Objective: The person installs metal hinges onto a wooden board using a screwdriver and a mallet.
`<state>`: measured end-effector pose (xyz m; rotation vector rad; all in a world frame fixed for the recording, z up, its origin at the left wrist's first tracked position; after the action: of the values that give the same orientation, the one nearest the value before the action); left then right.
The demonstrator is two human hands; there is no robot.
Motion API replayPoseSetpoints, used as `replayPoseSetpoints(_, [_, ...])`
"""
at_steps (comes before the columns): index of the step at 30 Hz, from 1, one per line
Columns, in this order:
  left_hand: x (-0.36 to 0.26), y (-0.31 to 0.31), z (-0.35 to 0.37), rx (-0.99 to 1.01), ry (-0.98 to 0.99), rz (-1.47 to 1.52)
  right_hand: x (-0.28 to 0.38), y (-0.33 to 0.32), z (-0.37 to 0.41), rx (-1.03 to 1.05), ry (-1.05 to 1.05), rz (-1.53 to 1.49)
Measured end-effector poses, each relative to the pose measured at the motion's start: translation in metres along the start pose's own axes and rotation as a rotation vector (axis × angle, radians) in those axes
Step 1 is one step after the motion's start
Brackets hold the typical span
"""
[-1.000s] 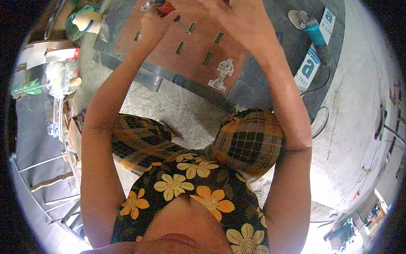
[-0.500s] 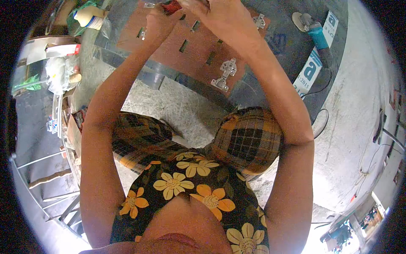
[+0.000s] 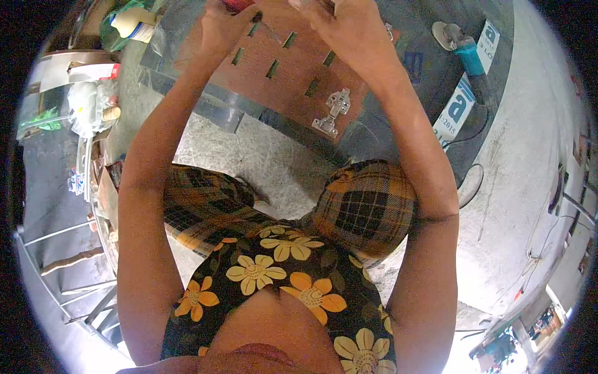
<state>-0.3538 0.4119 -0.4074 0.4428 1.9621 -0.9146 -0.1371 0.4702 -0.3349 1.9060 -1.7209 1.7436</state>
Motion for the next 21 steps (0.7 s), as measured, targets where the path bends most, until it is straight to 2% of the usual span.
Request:
replayPoseSetpoints(1, [-0.003,0.001,0.003,-0.020,0.061,-0.022,-0.001,0.000,0.000,0.005,0.009,0.012])
replayPoseSetpoints(4, [0.006,0.007,0.005,-0.014,0.011,-0.182,-0.002,-0.001,0.000,0.014,0.032,0.042])
replayPoseSetpoints(7, [0.016,0.014,0.003,0.134,-0.151,-0.165,0.001,-0.002,0.000,0.025,0.034,0.049])
replayPoseSetpoints(19, [0.014,0.018,0.006,0.114,-0.034,-0.101,0.003,0.001,0.000,0.012,-0.015,0.044])
replayPoseSetpoints(21, [0.015,0.020,0.007,0.083,0.066,-0.149,0.003,0.003,0.000,0.015,-0.020,0.036])
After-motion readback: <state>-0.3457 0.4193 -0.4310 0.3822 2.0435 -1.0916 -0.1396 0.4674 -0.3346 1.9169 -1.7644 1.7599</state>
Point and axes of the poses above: each hand's wrist, its own z-axis away from the middle knuckle, its own y-axis out of the palm, x = y × z, the point moved 5 cm from there along -z, towards the middle knuckle, and after that the axes turned 9 degrees about z, right-handed, at the moved point
